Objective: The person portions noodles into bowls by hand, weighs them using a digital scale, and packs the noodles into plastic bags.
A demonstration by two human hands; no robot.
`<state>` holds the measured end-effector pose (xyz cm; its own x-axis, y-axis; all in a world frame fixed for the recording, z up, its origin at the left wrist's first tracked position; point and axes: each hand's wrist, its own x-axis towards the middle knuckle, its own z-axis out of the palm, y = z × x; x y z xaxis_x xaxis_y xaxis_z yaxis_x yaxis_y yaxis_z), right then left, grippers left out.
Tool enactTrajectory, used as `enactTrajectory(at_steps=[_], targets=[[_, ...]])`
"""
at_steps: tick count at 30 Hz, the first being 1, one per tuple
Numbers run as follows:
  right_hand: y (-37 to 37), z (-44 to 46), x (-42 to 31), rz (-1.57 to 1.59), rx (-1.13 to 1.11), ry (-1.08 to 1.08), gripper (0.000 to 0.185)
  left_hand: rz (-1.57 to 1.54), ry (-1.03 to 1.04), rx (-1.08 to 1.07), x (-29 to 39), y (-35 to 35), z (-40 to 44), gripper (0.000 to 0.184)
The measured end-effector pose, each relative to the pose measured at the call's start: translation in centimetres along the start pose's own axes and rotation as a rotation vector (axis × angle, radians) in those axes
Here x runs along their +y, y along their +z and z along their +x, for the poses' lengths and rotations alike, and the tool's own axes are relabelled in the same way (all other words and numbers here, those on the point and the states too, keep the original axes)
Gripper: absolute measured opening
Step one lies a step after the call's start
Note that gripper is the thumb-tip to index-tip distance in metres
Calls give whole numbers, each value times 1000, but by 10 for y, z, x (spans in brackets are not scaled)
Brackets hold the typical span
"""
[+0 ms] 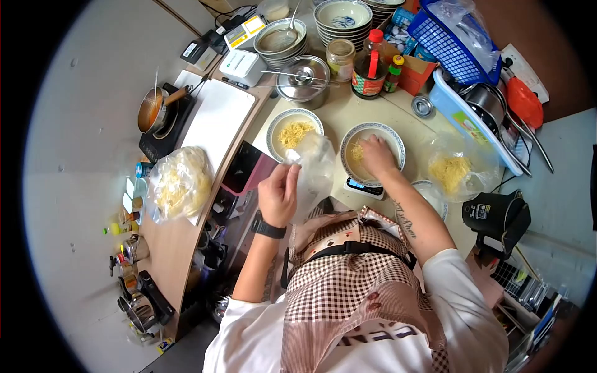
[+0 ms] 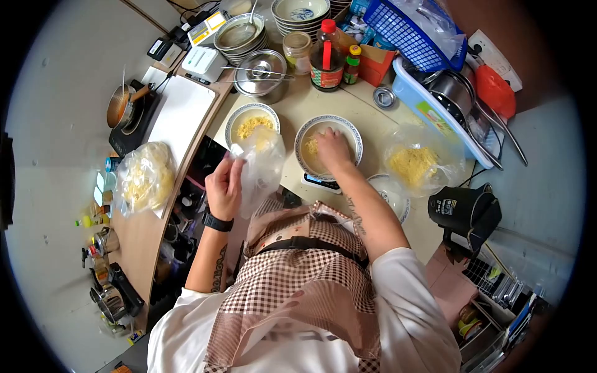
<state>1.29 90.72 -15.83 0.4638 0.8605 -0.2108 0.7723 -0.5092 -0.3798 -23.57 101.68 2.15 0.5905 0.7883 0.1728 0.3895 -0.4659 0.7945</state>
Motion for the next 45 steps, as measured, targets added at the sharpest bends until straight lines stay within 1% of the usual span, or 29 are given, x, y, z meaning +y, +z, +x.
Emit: enactTrajectory(at_steps=[1,2,5,6,9,10,13,14,17,18,19,21,22,24,25,26,27,28,29,30,31,33,34,35,37,40,43,44,45], targets=[[-8,1,3,71,-13,-4,48,12,1,-18,2,2,4,18],[-13,0,6,174,65,0,46,34,28,-25,0,5,7,14],[-30,4,26,804,-87,202,44,39,105,-17,6,18,18,13],[-46,-1,22,1001,-23,215,39,91,132,-37,13,20,23,13],[-84,-8,46,1497,-187,208,34,192,235,-28,17,39,35,14],[-105,-18,45,1664,-191,144,34,199,277,-21,19,48,39,13],[-143,-39,47,1784,-99,168,39,154,403,2,29,76,50,12],[-155,-50,42,1817,-40,146,44,141,414,-14,34,85,53,11],[-173,-71,41,1845,14,113,47,222,427,-70,44,109,55,11],[-179,-78,39,1890,-11,102,46,177,444,-63,47,118,56,10],[-174,-80,38,1988,-93,122,45,133,435,-56,51,124,54,9],[-149,-78,39,2179,-256,159,43,44,421,-45,60,133,50,8],[-128,-74,38,2303,-318,168,39,1,420,-74,60,137,47,11],[-77,-54,31,2528,-412,184,32,-32,513,-175,65,141,39,15],[-68,-47,21,2593,-407,147,28,-46,556,-224,68,143,35,16],[-61,-40,10,2658,-404,108,25,14,650,-246,75,143,31,21],[-53,-36,11,2546,-327,39,36,-40,757,-299,59,151,29,26],[-46,-34,4,2417,-91,56,43,-17,758,-359,54,153,24,26],[-43,-32,4,2293,23,72,48,6,759,-418,51,153,19,27],[-49,-33,0,2156,129,101,54,-84,753,-379,57,155,17,17],[-55,-33,-4,2016,224,142,60,-175,555,-351,54,156,19,13],[-69,-37,-6,1675,367,330,59,-356,151,-285,45,159,21,13],[-71,-44,-3,1137,515,198,62,-417,62,-203,53,154,30,24],[-76,-50,0,965,298,281,60,-395,28,-147,28,162,41,28],[-81,-69,-2,513,311,186,48,-435,-47,-142,-4,166,49,28],[-96,-79,4,291,118,147,42,-528,-279,-240,-19,159,46,25],[-114,-80,4,112,70,187,37,-796,-328,-353,-16,150,39,23],[-109,-80,11,11,159,146,32,-818,-287,-342,-12,148,37,17],[-116,-83,8,-34,190,169,30,-835,-226,-335,-12,147,36,17]])
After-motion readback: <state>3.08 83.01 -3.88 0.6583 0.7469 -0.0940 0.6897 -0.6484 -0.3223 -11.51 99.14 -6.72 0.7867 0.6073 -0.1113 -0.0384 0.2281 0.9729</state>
